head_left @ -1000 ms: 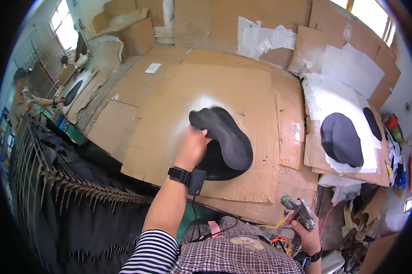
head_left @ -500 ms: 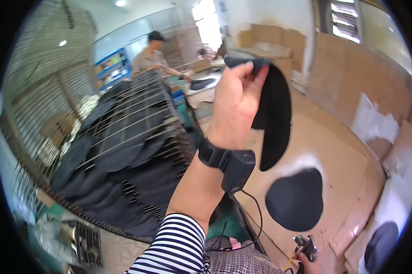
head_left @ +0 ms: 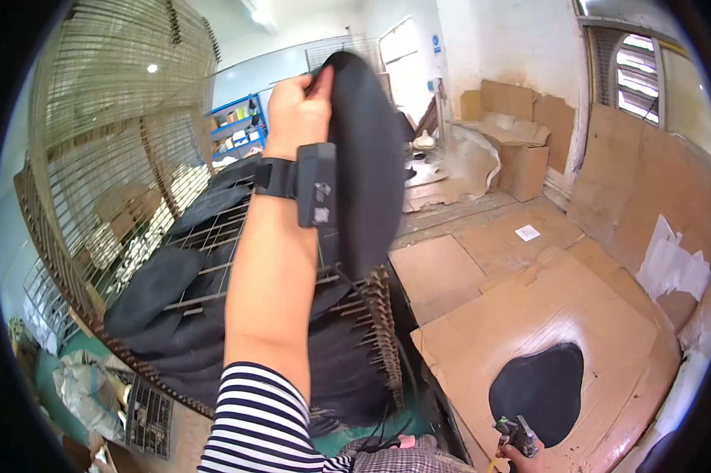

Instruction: The person picks up black shoe insoles from a cardboard surface and places them onto a metal drying rack. They then pick up black shoe uppers and attach them to the insoles, stacking the assembled pairs on the rack. The process is repeated for multiple units.

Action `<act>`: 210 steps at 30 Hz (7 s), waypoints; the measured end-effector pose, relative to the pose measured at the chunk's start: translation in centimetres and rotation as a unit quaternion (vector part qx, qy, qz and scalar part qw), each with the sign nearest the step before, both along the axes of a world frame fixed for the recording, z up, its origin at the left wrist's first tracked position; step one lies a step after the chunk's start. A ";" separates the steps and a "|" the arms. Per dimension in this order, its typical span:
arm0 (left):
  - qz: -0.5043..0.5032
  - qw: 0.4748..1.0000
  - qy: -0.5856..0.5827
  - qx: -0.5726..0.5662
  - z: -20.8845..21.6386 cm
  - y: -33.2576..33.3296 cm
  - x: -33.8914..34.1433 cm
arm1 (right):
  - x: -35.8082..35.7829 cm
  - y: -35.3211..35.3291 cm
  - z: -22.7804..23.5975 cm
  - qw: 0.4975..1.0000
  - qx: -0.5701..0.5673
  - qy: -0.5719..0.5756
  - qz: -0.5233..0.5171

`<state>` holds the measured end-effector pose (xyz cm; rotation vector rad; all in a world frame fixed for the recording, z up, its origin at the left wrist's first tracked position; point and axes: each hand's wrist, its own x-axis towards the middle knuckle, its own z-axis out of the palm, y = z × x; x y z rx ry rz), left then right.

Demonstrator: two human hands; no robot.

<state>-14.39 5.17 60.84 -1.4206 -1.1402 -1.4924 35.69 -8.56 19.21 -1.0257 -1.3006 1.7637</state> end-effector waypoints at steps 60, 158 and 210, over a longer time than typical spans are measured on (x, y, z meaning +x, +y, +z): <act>-0.477 0.489 -0.527 -0.505 -42.5 2.8 24.6 | 2.5 -16.8 9.9 0.866 0.009 -0.109 -0.487; -0.221 0.440 -0.488 -0.721 -62.2 5.9 34.9 | 5.0 -19.4 9.1 0.850 -0.025 -0.098 -0.516; -0.203 0.807 -0.553 0.048 -24.2 -19.3 2.3 | 0.5 2.0 3.2 0.995 0.036 -0.063 0.073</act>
